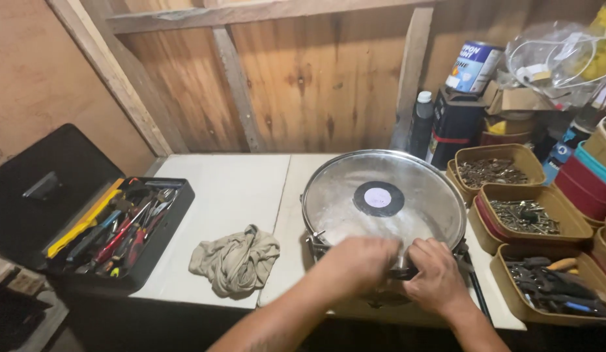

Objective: Adjusting the tension rods on a snare drum using a wrench to tune the drum head

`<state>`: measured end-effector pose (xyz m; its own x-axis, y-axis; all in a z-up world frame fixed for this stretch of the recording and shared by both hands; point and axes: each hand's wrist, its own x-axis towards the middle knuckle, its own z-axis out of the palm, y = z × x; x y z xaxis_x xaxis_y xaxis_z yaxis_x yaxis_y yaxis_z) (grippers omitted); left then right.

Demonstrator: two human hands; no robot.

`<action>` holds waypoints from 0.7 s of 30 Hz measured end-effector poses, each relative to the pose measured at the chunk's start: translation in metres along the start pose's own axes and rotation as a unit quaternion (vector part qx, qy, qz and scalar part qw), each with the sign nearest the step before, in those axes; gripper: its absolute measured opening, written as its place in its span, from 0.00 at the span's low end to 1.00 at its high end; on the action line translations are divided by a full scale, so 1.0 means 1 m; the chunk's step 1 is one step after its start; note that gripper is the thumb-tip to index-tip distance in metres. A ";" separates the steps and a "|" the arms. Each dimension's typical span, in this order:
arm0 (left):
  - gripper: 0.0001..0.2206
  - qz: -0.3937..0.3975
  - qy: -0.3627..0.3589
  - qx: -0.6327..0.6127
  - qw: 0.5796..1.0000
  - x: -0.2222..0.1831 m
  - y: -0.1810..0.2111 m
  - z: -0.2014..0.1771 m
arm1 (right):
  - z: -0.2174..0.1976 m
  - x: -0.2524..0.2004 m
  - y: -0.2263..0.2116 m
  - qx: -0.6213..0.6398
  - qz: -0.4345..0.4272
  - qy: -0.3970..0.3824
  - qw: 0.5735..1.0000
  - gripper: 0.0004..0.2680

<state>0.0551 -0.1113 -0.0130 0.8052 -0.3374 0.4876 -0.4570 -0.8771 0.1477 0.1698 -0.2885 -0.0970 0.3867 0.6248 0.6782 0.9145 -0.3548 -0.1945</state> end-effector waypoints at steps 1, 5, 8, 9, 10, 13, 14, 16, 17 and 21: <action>0.07 -0.094 -0.096 -0.024 0.991 0.023 -0.009 -0.010 | 0.002 0.000 0.003 -0.004 0.003 -0.004 1.000 0.21; 0.13 -0.185 -0.176 -0.139 0.957 0.076 -0.081 -0.001 | -0.005 0.002 -0.007 -0.009 0.000 0.008 1.000 0.29; 0.11 -0.178 -0.128 0.013 0.976 0.084 -0.183 0.049 | -0.003 0.000 -0.007 -0.013 0.031 -0.012 0.999 0.28; 0.11 -0.177 -0.127 0.013 0.976 0.070 -0.218 0.060 | -0.003 0.000 -0.008 -0.014 0.030 -0.012 0.999 0.28; 0.07 -0.259 -0.002 0.000 0.966 0.055 -0.252 0.074 | -0.003 0.000 -0.008 -0.021 0.036 -0.008 0.999 0.28; 0.02 -0.464 0.222 -0.164 0.842 0.019 -0.240 0.029 | -0.002 -0.003 -0.005 -0.025 0.062 -0.023 0.998 0.28; 0.10 -0.567 0.309 -0.302 0.701 0.006 -0.217 -0.001 | 0.000 -0.004 -0.004 -0.018 0.082 -0.043 0.996 0.28; 0.05 -0.573 0.415 -0.397 0.584 -0.030 -0.201 -0.016 | -0.002 -0.002 -0.005 -0.011 0.061 -0.020 0.998 0.28; 0.09 -0.557 0.508 -0.479 0.449 -0.049 -0.194 -0.024 | -0.002 0.000 -0.007 -0.005 0.039 0.004 0.999 0.28; 0.03 -0.509 0.560 -0.530 0.383 -0.087 -0.061 -0.088 | -0.006 0.004 -0.012 0.002 0.012 0.039 0.999 0.28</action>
<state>-0.0207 0.0017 0.0114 0.3744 0.8733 -0.3119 -0.4959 0.4727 0.7284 0.1597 -0.2857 -0.0880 0.3989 0.5594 0.7266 0.9052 -0.3669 -0.2145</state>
